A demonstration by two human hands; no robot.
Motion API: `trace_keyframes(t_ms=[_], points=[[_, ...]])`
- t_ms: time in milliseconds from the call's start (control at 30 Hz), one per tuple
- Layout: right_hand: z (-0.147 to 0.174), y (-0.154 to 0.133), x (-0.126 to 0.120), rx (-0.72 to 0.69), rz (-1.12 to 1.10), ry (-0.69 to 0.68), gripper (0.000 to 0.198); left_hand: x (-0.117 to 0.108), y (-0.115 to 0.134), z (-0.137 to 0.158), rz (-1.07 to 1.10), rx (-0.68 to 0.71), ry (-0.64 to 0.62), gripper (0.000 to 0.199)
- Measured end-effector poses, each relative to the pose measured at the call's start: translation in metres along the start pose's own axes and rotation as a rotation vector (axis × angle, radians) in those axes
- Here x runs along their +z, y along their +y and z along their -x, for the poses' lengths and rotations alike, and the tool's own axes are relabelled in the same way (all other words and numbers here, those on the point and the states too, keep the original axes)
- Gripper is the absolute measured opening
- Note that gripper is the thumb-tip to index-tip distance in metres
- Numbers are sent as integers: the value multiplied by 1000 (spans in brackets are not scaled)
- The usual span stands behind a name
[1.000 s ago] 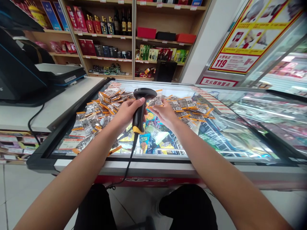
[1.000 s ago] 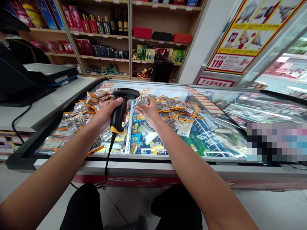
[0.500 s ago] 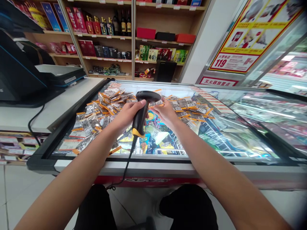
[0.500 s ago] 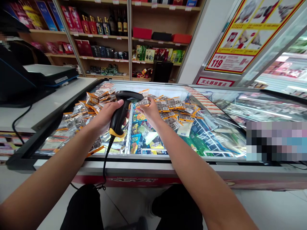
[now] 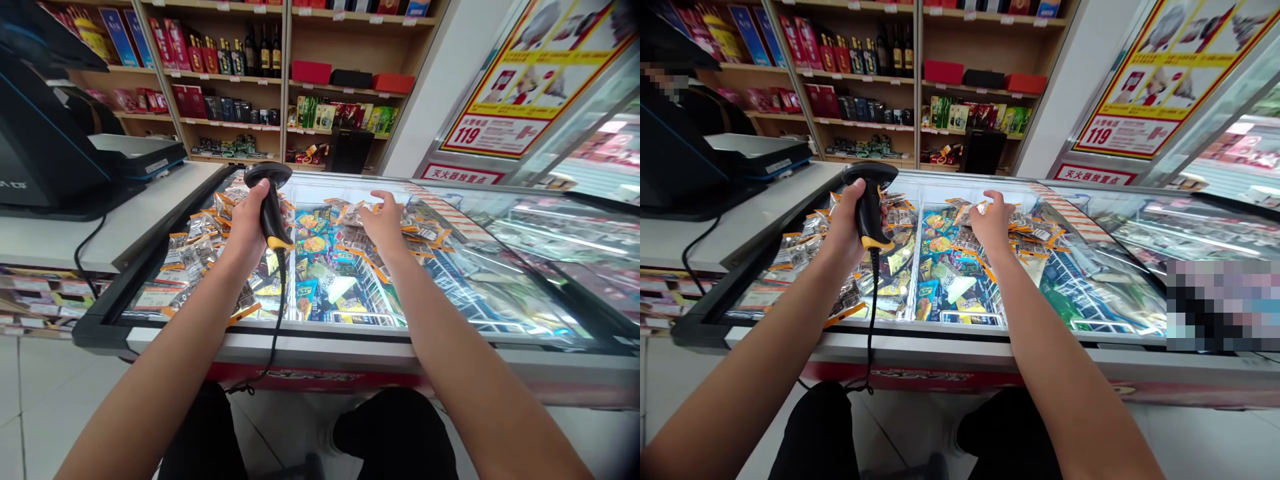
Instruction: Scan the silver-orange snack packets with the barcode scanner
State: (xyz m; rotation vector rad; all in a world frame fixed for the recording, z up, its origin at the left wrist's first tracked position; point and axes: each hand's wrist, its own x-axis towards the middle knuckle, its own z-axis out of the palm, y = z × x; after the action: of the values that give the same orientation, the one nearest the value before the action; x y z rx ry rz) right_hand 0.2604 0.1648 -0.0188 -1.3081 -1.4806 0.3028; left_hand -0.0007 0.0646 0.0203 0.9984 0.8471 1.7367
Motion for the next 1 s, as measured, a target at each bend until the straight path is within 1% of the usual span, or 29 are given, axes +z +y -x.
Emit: trace_keyframes(t_ms=[67, 100, 133, 200, 233, 267, 300, 333, 367, 433, 500, 567, 633, 667, 767, 900, 1000], points=[[9, -11, -3, -74, 198, 81, 45, 0, 0, -1, 2, 5, 0, 52], [13, -18, -3, -93, 265, 113, 45, -1, 0, -1, 4, 8, 1, 52], [18, -26, -1, -135, 303, 117, 45, -1, 0, -1, 5, 11, 3, 52], [27, -40, 7, -220, 296, 70, 39, -1, 0, -1, 6, 16, 13, 52], [32, -46, 14, -245, 253, 7, 34, -1, 1, -1, 6, 17, 20, 52], [36, -51, 23, -244, 195, -86, 30, -1, 1, -2, 5, 18, 28, 53], [39, -56, 32, -211, 135, -203, 25, 0, 1, -2, 4, 19, 36, 53], [41, -59, 43, -142, 89, -322, 21, 0, 1, -1, 3, 22, 43, 54], [42, -62, 53, -44, 73, -426, 18, 0, 2, -1, 0, 27, 48, 54], [40, -67, 70, 154, 63, -540, 17, 1, 2, -1, -11, 37, 45, 54], [34, -71, 81, 324, 11, -594, 18, 1, 2, -2, -24, 46, 38, 54], [27, -75, 86, 455, -80, -626, 20, 1, 2, -2, -33, 44, 31, 54], [22, -79, 88, 520, -142, -644, 16, 1, 1, -2, -39, 41, 28, 54], [22, -80, 88, 535, -164, -632, 13, 1, 1, -2, -44, 39, 24, 54], [26, -80, 90, 542, -235, -591, 5, 2, 0, -1, -57, 27, 9, 54], [35, -74, 89, 518, -397, -537, 8, 3, 1, -1, -69, -1, -8, 53], [40, -71, 88, 512, -577, -470, 13, 3, 1, 0, -90, -10, -12, 52]])
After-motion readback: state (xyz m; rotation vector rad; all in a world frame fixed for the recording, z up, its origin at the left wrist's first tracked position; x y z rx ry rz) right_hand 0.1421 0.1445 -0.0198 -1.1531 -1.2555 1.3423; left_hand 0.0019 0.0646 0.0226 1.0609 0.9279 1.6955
